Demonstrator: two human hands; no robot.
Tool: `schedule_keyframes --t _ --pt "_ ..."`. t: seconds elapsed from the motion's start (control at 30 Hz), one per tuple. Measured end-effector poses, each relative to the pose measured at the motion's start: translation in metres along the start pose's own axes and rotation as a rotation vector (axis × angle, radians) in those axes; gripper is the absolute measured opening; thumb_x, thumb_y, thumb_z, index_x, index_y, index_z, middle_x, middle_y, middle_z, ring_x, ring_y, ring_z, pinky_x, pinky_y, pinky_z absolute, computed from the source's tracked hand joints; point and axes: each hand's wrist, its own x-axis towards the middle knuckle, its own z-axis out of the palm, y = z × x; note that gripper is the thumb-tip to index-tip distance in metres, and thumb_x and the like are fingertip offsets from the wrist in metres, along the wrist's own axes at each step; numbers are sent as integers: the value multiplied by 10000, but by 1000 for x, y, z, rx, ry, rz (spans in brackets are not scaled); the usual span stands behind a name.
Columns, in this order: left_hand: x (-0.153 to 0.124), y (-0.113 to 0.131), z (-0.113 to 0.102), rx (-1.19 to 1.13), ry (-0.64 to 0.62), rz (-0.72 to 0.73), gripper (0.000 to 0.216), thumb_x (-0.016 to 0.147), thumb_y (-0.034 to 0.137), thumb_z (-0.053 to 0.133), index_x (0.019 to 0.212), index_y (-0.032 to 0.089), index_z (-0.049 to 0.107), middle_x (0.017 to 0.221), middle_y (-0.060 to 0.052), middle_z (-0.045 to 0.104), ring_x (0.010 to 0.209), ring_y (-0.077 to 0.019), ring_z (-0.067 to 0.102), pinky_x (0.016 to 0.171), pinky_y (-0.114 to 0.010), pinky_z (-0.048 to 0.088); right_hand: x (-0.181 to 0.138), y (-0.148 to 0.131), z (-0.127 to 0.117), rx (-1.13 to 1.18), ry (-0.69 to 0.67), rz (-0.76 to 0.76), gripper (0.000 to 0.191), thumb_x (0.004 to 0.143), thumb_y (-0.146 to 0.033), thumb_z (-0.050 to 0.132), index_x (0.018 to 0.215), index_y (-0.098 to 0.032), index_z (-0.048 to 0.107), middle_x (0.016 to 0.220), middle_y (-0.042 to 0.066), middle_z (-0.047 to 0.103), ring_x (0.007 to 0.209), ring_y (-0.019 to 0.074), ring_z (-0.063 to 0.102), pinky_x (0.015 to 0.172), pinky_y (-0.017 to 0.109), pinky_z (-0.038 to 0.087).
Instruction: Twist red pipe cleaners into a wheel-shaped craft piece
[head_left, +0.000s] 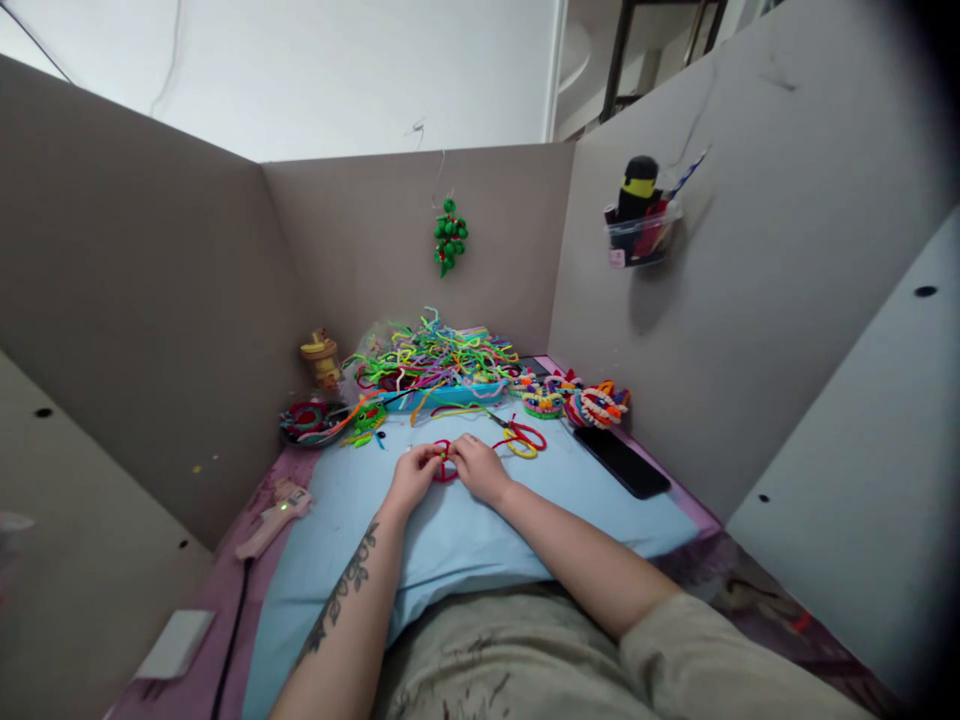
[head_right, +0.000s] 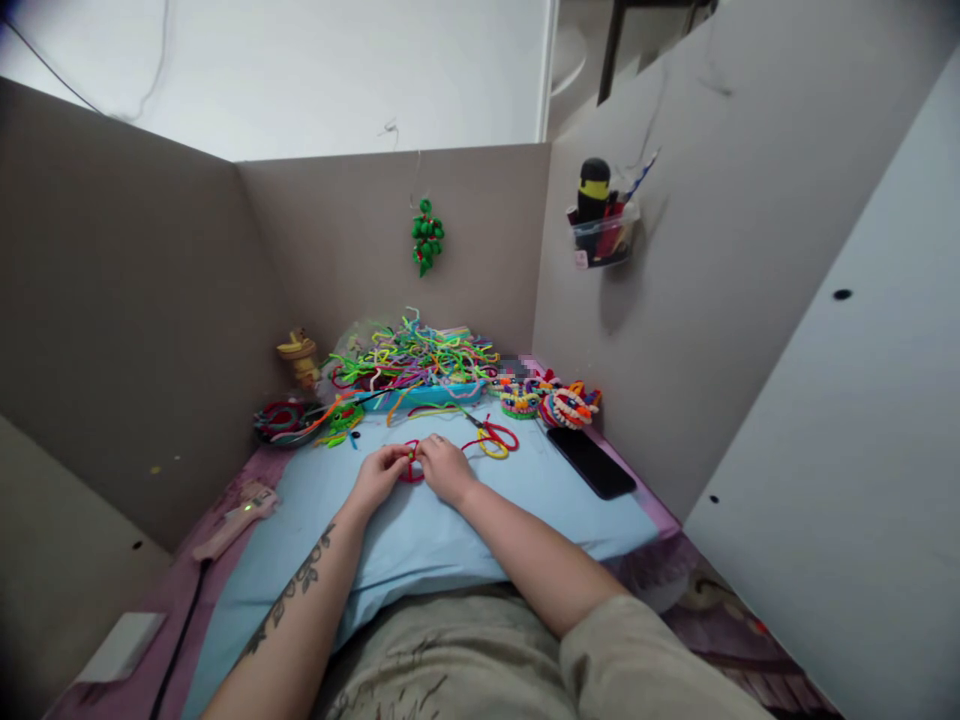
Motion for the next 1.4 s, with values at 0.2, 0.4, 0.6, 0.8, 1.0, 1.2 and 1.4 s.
schedule_keyframes --t 0.2,0.4,0.6,0.8,1.0,1.2,1.4 --pt "1 0 0 49 36 21 168 716 246 574 808 148 675 700 -31 674 609 -138 575 601 -247 440 -1 2 3 6 -10 2 119 854 -115 479 810 -192 559 805 22 557 789 158 510 723 258 392" --pt "-1 7 1 -69 9 -45 221 701 306 612 826 133 671 710 -51 692 592 -139 585 572 -243 444 -2 2 3 5 -8 20 122 863 -129 467 816 -192 560 804 24 549 795 158 509 726 257 386" --pt "-4 12 1 -161 -16 -100 256 629 292 698 829 133 676 754 -70 705 627 -157 618 597 -252 471 -2 -1 1 1 -12 32 119 871 -146 470 828 -194 571 816 25 568 790 158 520 718 256 390" --pt "1 8 -6 -185 188 -154 307 574 333 736 792 127 670 652 -44 684 569 -148 605 568 -253 461 3 15 -4 -57 -29 40 126 833 -214 569 951 -188 602 902 52 615 854 183 547 780 303 391" --pt "5 6 -15 -235 350 -160 353 567 361 740 819 129 658 673 -40 677 625 -149 610 611 -258 456 8 48 -19 -164 -70 88 161 775 -84 560 836 -191 664 927 65 628 950 208 521 850 335 378" --pt "7 -3 -23 -263 564 -119 354 607 349 705 872 121 646 731 -54 678 674 -153 623 640 -253 468 7 79 -27 -216 -45 274 138 779 -114 551 804 -168 675 887 85 621 882 205 523 799 314 397" --pt "7 -3 -22 -239 591 -118 341 621 339 689 877 120 637 751 -65 677 689 -160 627 649 -261 468 7 90 -27 7 93 324 138 771 -157 541 766 -158 679 840 80 614 836 194 542 792 320 417"
